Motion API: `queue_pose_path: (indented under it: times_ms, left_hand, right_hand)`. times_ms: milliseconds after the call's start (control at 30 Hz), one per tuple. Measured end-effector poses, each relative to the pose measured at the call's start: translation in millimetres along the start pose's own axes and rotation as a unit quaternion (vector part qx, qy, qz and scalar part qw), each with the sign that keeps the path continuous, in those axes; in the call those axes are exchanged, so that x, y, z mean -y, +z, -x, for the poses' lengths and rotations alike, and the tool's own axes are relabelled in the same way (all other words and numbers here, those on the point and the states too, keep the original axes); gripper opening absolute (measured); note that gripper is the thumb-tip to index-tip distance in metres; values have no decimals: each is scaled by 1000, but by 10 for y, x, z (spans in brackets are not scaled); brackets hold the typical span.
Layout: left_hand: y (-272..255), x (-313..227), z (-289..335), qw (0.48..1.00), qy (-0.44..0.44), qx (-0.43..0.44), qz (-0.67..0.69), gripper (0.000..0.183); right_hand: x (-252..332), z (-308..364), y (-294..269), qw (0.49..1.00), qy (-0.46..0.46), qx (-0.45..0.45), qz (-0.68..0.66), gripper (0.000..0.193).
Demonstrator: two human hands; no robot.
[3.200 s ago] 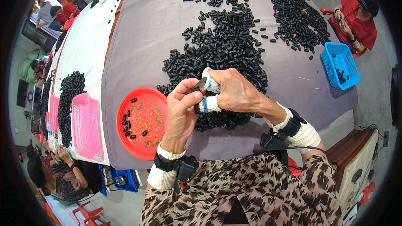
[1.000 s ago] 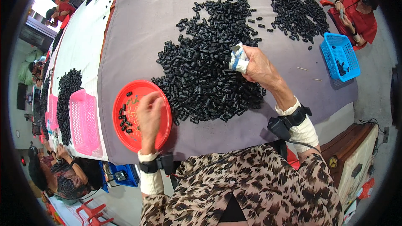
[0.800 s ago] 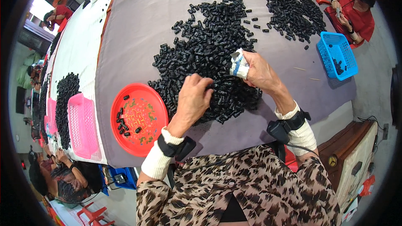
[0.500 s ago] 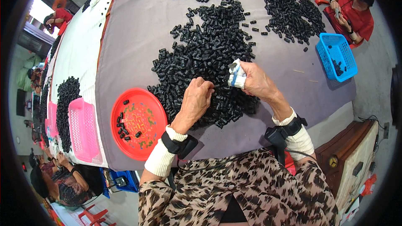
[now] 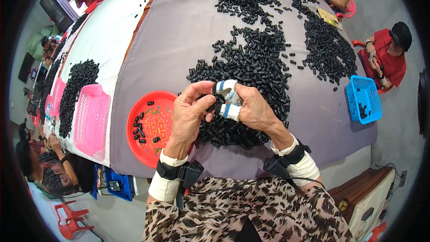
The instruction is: Sorting and cleaning small black shoe components at a production table.
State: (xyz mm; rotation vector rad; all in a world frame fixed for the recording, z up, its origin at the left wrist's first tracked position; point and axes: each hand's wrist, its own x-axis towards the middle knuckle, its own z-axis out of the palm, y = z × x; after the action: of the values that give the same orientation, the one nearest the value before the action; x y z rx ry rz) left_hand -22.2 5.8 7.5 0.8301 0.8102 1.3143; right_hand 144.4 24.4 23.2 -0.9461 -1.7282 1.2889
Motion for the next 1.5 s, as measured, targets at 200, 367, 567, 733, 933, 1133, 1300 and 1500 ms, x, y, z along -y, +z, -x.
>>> queue_pose_path:
  times_ms: [200, 367, 567, 733, 933, 1133, 1300, 1500]
  left_hand:
    - [-24, -44, -18, 998, -4, 7, -54, 21]
    - [-29, 15, -15, 1000, -13, -5, 4, 20]
    - [-70, 94, 84, 999, 45, 28, 7, 22]
    - [-22, 96, 61, 997, 35, 30, 54, 20]
    - [34, 99, 36, 990, 11, 53, 128, 25]
    - [67, 76, 55, 983, -10, 68, 173, 24]
    - [86, 47, 90, 982, -10, 79, 174, 24]
    - [111, 43, 110, 989, 18, 60, 135, 22]
  right_hand:
    - [-19, -5, 98, 998, -24, -10, 59, 24]
    - [-46, -4, 107, 997, 23, -66, -32, 19]
    - [-123, 33, 138, 972, 95, -83, -197, 14]
    - [-71, 83, 74, 987, 41, -65, -141, 16]
    - [34, 74, 27, 997, -20, -66, -19, 19]
    - [49, 83, 10, 998, -31, -63, 0, 22]
    - [144, 102, 1, 995, -68, -67, 27, 26]
    - [124, 140, -2, 990, -82, -94, 59, 25]
